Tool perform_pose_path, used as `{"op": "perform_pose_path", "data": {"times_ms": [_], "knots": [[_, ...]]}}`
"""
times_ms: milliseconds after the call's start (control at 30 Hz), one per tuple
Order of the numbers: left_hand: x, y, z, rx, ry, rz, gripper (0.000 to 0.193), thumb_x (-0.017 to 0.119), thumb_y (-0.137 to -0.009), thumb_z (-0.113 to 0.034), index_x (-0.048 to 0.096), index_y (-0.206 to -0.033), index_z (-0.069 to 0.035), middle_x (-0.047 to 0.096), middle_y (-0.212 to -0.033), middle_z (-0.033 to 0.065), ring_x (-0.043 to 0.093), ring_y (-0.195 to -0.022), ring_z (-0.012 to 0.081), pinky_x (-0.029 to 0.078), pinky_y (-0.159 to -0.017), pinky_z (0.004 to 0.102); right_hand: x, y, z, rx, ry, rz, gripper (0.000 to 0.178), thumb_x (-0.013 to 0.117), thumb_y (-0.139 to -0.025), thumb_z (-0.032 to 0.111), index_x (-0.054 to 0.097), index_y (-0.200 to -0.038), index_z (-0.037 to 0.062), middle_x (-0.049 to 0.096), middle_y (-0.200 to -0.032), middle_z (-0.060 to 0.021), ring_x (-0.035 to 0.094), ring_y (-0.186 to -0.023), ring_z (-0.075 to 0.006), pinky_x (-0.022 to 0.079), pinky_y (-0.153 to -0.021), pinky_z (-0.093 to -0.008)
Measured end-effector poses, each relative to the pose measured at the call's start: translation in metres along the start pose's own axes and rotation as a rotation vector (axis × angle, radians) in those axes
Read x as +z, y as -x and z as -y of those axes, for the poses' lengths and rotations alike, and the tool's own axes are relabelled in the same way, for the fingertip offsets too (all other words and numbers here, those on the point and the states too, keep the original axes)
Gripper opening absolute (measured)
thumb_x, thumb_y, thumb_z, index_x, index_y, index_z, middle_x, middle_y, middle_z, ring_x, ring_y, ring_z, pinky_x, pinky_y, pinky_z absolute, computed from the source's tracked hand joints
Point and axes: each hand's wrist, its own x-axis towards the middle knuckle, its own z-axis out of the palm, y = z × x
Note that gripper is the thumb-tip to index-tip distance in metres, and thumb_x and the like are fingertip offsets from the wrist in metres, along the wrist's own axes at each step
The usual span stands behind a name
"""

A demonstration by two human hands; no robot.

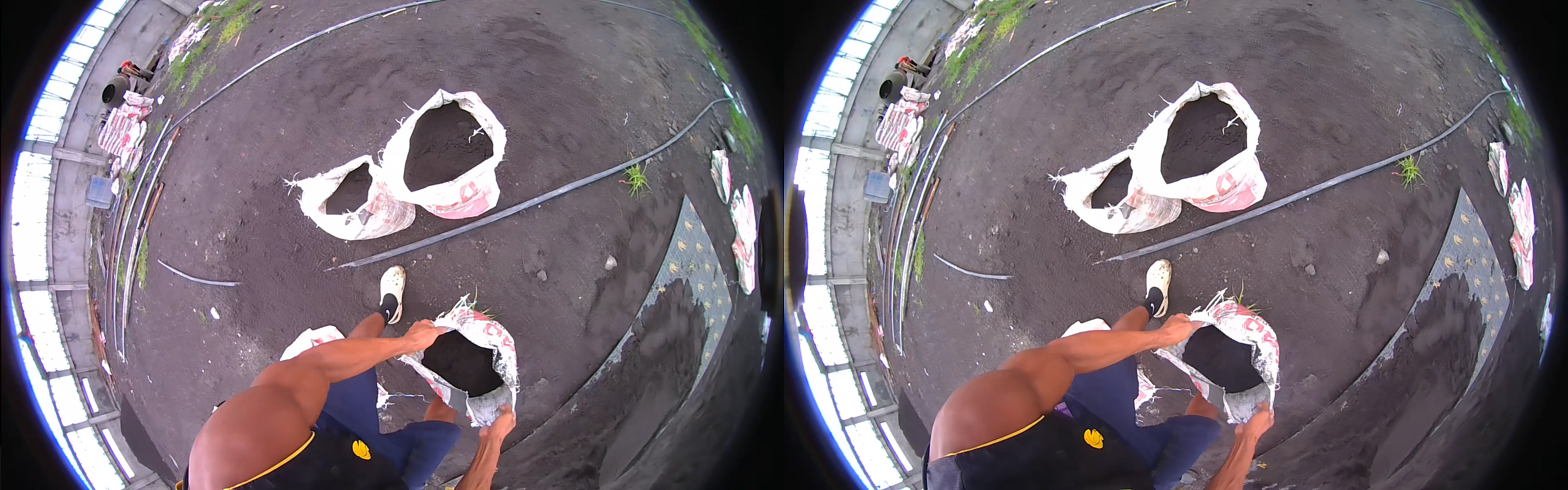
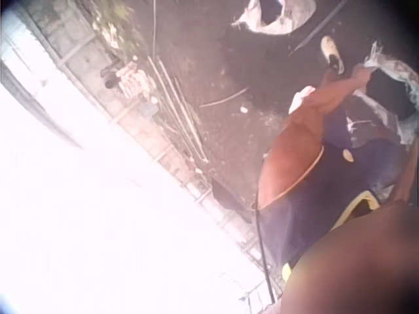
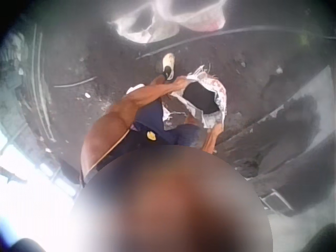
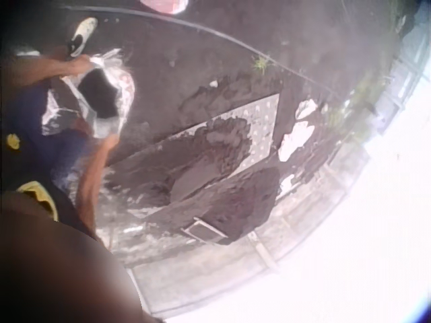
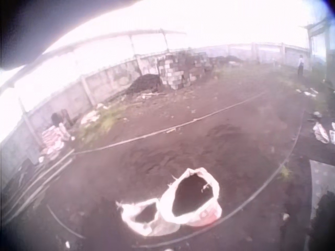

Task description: The person holds open sacks while a coworker shovels dark soil into them. The person repeatedly positions and stabilizes the sacks, then sets filled sacks aside on the ground.

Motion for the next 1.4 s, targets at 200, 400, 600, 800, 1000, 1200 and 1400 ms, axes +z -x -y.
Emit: {"op": "perform_pose_path", "data": {"times_ms": [200,400,600,800,1000,1200,1400], "knots": [[-0.154,0.109,0.024,-0.148,0.187,-0.076,0.057,0.063,-0.095,-0.046,0.068,-0.098,0.011,0.068,-0.082,0.0178,0.061,-0.076,0.0291,0.049,-0.077,0.0448,0.078,0.145,0.053,0.031,0.031,0.21,0.035,0.058,-0.075,0.01,0.062,-0.108,-0.004,0.062,-0.09,-0.0089,0.063,-0.075,-0.0224,0.053,-0.065,-0.0366],[-0.304,0.267,0.019,-0.436,0.484,-0.435,0.063,0.067,-0.093,-0.043,0.06,-0.128,0.009,0.068,-0.113,0.0238,0.061,-0.1,0.028,0.049,-0.087,0.0464,0.183,0.258,0.101,0.051,0.11,0.507,0.029,0.063,-0.078,0.007,0.064,-0.105,-0.0044,0.064,-0.088,-0.006,0.062,-0.075,-0.0164,0.051,-0.069,-0.0308],[-0.417,0.349,0.042,-0.063,0.848,-0.506,0.048,0.05,-0.102,-0.028,0.059,-0.136,0.004,0.066,-0.127,0.0176,0.064,-0.115,0.0266,0.046,-0.106,0.0465,0.307,0.364,0.166,0.007,0.082,0.854,0.026,0.06,-0.084,-0.004,0.066,-0.108,-0.0061,0.07,-0.089,-0.0069,0.066,-0.076,-0.0142,0.053,-0.069,-0.0293],[-0.491,0.264,0.079,0.371,1.461,-0.417,0.05,0.04,-0.108,-0.03,0.049,-0.145,0.002,0.059,-0.141,0.018,0.06,-0.127,0.0296,0.049,-0.107,0.0495,0.464,0.381,0.163,-0.124,0.04,1.016,0.026,0.064,-0.086,0.007,0.066,-0.109,-0.0046,0.067,-0.087,-0.0049,0.064,-0.071,-0.0135,0.052,-0.068,-0.0284],[-0.493,0.048,0.102,0.123,1.639,-0.416,0.054,0.046,-0.106,-0.035,0.051,-0.143,0.003,0.061,-0.137,0.0214,0.061,-0.122,0.0341,0.047,-0.107,0.0506,0.64,0.252,0.082,0.085,0.215,0.648,0.044,0.061,-0.084,0.009,0.059,-0.127,0.0001,0.066,-0.103,-0.0099,0.066,-0.087,-0.0234,0.057,-0.077,-0.0437],[-0.52,0.016,0.142,0.024,1.236,-0.404,0.056,0.043,-0.106,-0.034,0.047,-0.146,0.004,0.054,-0.146,0.0227,0.055,-0.132,0.0367,0.043,-0.112,0.0503,0.639,0.235,0.093,-0.353,0.276,0.923,0.058,0.072,-0.091,0.029,0.055,-0.134,-0.0058,0.063,-0.127,-0.018,0.058,-0.116,-0.0207,0.042,-0.102,-0.0365],[-0.526,0.076,0.172,0.028,0.84,-0.803,0.072,0.065,-0.092,-0.048,0.04,-0.147,-0.01,0.045,-0.142,0.0178,0.042,-0.135,0.0342,0.033,-0.113,0.045,0.482,0.224,0.064,-0.499,0.342,0.77,0.07,0.072,-0.094,0.037,0.042,-0.149,0.0037,0.056,-0.137,-0.0206,0.057,-0.124,-0.0254,0.047,-0.102,-0.0384]]}}
